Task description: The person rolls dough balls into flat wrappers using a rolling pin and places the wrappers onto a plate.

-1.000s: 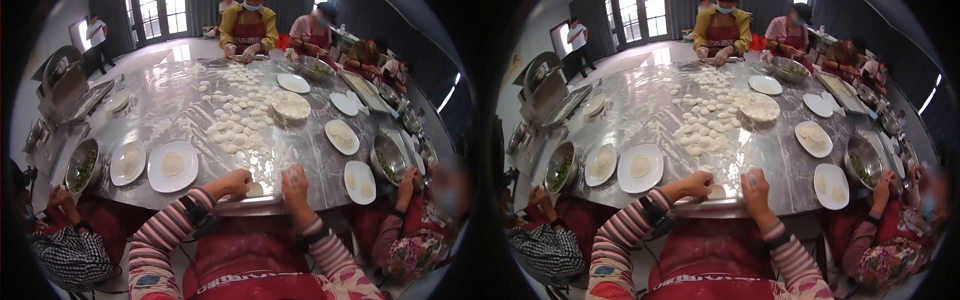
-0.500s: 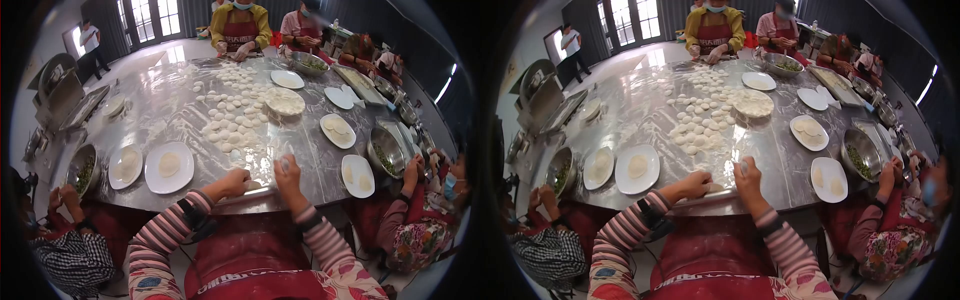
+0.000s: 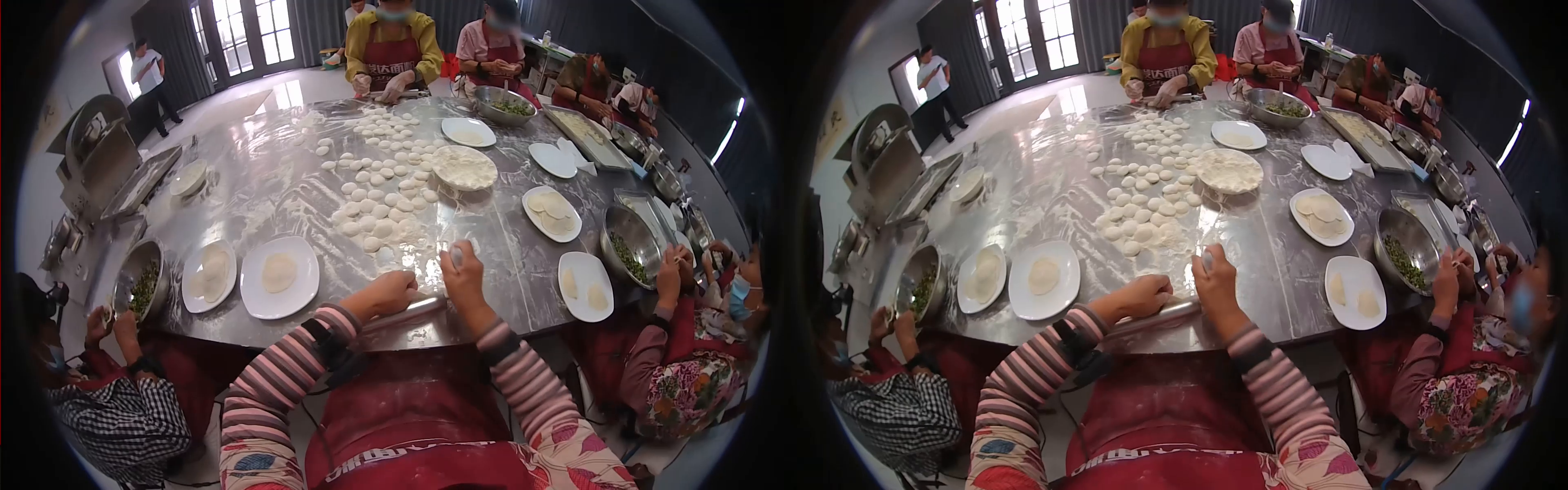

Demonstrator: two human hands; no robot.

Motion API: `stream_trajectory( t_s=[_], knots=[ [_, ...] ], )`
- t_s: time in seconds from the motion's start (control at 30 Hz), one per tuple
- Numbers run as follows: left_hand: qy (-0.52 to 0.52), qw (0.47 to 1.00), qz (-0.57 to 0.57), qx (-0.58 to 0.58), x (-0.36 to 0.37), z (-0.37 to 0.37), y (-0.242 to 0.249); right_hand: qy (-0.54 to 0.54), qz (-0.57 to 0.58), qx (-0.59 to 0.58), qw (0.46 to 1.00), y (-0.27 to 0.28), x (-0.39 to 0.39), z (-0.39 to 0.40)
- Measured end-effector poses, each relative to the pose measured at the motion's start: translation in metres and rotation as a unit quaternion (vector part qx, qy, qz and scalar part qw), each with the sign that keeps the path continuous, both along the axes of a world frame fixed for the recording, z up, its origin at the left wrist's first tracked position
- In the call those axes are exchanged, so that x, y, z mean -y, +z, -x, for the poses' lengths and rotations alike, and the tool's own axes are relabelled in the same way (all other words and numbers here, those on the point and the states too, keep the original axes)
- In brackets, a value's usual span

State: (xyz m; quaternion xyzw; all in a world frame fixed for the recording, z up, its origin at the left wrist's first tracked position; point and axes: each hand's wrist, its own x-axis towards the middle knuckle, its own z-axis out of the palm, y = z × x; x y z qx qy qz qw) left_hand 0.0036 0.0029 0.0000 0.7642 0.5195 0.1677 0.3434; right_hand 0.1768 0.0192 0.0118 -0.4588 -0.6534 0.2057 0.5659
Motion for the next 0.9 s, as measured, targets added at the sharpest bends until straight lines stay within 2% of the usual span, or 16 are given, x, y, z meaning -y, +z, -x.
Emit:
stream_trajectory(
  t_s=[0.07, 0.13, 0.17, 0.23, 0.27, 0.3, 0.33, 0.4, 0.5, 0.6, 0.63, 0.67, 0.73, 0.77, 0.83, 0.9],
  knots=[
    [0.013, 0.999, -0.032, -0.006, 0.001, -0.003, 0.01, -0.005, -0.002, 0.009, 1.0, 0.005, 0.001, 0.001],
    [-0.022, 0.999, 0.018, -0.038, 0.003, -0.002, 0.018, -0.008, -0.002, 0.026, 1.0, 0.001, 0.007, -0.004],
    [-0.039, 0.998, -0.004, -0.053, 0.002, 0.004, 0.01, -0.006, 0.006, 0.036, 0.999, -0.009, 0.021, -0.017],
    [-0.012, 0.999, 0.031, -0.02, 0.006, 0.01, 0.01, -0.001, 0.015, 0.047, 0.999, -0.018, 0.044, -0.028],
    [0.013, 0.998, 0.065, 0.008, 0.007, 0.014, 0.01, 0.003, 0.081, -0.006, 0.997, -0.014, 0.056, -0.03],
    [-0.014, 0.999, 0.033, 0.001, 0.006, 0.018, 0.0, 0.005, 0.149, -0.061, 0.987, -0.012, 0.063, -0.031],
    [-0.016, 0.999, 0.039, -0.002, 0.008, 0.017, 0.0, 0.002, 0.154, -0.065, 0.986, -0.012, 0.057, -0.028],
    [0.002, 0.999, 0.042, 0.007, 0.007, 0.01, 0.009, -0.009, 0.017, 0.004, 1.0, -0.002, 0.022, -0.013],
    [0.013, 0.999, -0.03, -0.042, -0.002, 0.0, 0.006, 0.004, 0.019, 0.021, 1.0, -0.003, -0.016, 0.005],
    [-0.021, 0.997, 0.008, -0.07, -0.002, 0.0, 0.015, -0.012, 0.024, 0.014, 1.0, -0.001, 0.006, -0.004],
    [-0.018, 0.998, 0.007, -0.063, -0.002, 0.002, 0.011, -0.011, -0.057, 0.096, 0.994, -0.011, 0.016, -0.019],
    [-0.001, 0.999, 0.013, -0.045, 0.0, 0.005, 0.004, 0.007, -0.008, 0.09, 0.996, -0.024, 0.031, -0.03],
    [0.021, 0.999, 0.019, -0.028, 0.001, 0.011, 0.001, 0.018, 0.124, -0.068, 0.99, -0.018, 0.061, -0.034],
    [0.006, 0.999, 0.026, -0.025, 0.004, 0.012, 0.003, 0.019, 0.127, -0.069, 0.989, -0.019, 0.055, -0.031],
    [-0.02, 0.999, 0.038, -0.03, 0.01, 0.009, 0.006, -0.003, 0.051, -0.005, 0.999, -0.012, 0.032, -0.022],
    [0.024, 1.0, 0.017, -0.003, 0.007, 0.0, 0.014, -0.004, 0.043, 0.02, 0.999, 0.006, 0.005, -0.003]
  ],
)
